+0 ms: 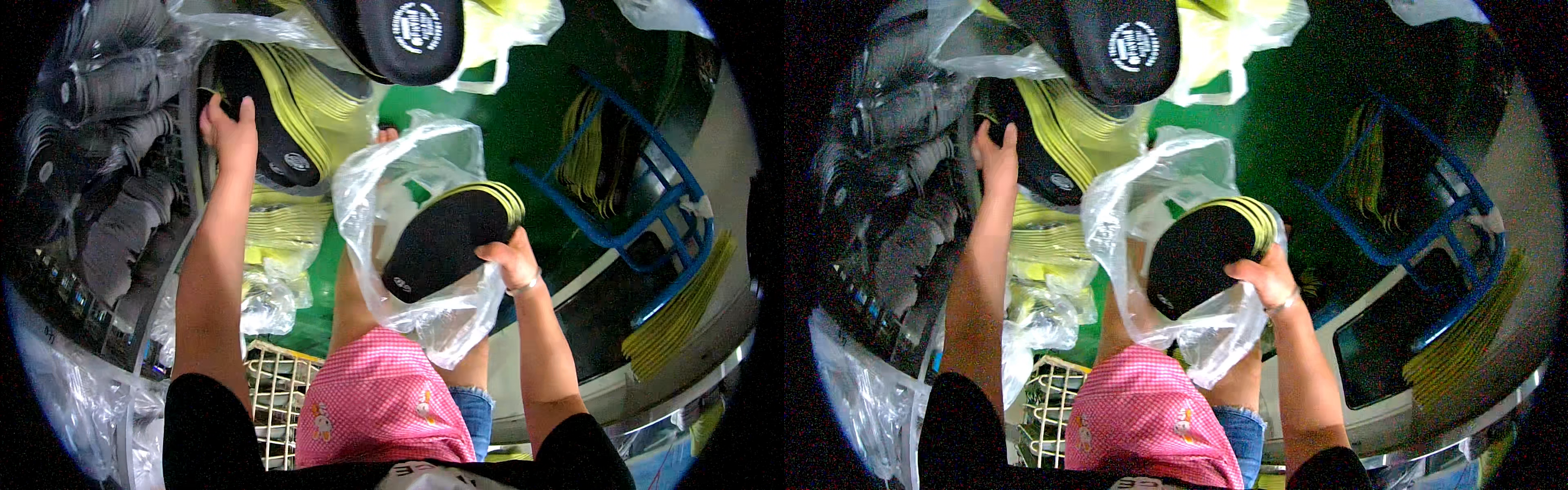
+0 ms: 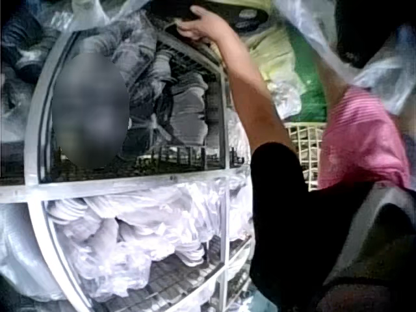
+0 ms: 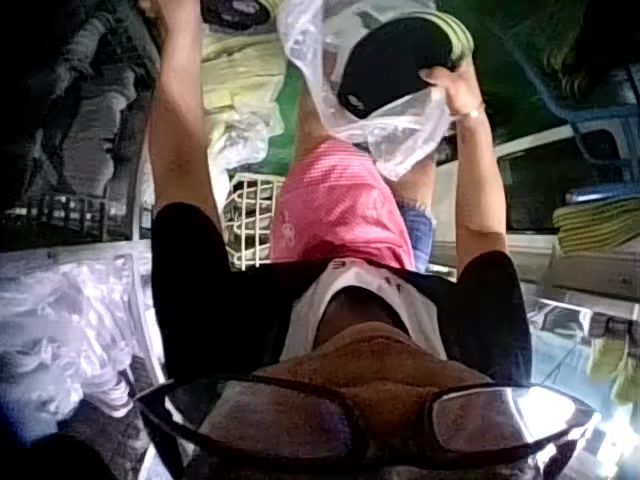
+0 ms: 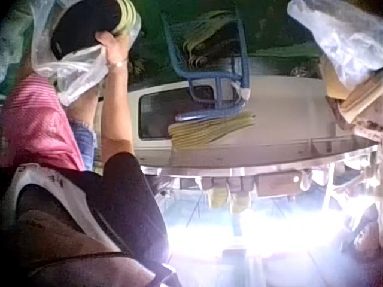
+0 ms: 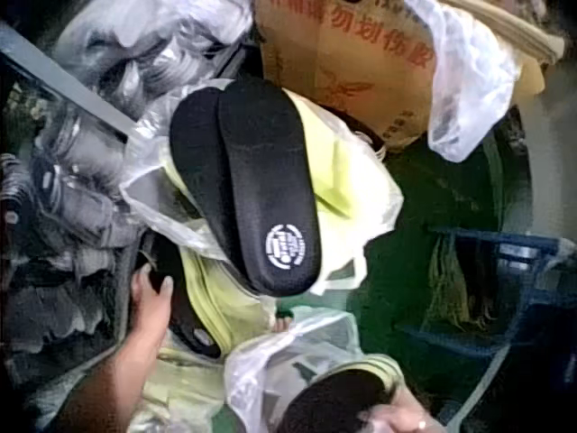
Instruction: The person inserts insoles into black shoes on a conveyor belt and retrieves additional insoles from plastic bags on a storage rack.
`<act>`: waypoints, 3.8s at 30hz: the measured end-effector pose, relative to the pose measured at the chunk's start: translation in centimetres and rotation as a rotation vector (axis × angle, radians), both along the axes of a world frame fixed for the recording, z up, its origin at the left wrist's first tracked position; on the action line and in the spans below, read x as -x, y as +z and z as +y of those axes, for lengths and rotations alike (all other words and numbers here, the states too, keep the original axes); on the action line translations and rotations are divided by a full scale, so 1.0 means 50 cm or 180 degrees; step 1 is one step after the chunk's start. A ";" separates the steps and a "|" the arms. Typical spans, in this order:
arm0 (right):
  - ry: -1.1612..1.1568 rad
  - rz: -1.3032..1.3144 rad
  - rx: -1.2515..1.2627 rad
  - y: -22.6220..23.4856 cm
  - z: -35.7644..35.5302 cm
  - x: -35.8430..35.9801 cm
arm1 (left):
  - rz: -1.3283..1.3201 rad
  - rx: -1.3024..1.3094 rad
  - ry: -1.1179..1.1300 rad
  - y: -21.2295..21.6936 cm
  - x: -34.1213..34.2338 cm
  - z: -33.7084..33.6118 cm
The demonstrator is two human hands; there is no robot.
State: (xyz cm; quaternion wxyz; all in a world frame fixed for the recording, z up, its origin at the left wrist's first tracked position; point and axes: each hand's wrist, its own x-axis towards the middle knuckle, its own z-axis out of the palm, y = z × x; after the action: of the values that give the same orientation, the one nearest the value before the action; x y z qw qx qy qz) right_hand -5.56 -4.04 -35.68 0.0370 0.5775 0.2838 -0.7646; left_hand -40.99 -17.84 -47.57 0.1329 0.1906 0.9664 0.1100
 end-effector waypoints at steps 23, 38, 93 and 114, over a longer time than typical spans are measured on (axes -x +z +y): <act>0.3434 -0.0838 -0.0365 -0.040 -0.153 -0.233 | -0.4545 -0.2808 0.2506 0.278 -0.095 -0.061; 0.5432 -0.0320 0.1164 0.012 -0.203 -0.233 | -0.2106 -0.1286 0.3196 -0.054 0.116 -0.277; -0.0564 -0.0146 -0.3023 0.715 -0.043 -0.130 | -0.0949 -0.2075 -0.1186 0.881 -0.287 0.238; -0.1648 0.1829 -0.2264 0.976 0.119 -0.207 | -0.2768 -0.1800 -0.3527 1.125 -0.505 0.405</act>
State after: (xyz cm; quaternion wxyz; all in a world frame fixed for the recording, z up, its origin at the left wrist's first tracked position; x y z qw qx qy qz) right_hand 4.80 1.94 13.12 -0.4308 0.3725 0.3725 -0.7327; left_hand -15.72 2.40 8.67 0.4838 0.6144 0.5249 0.3360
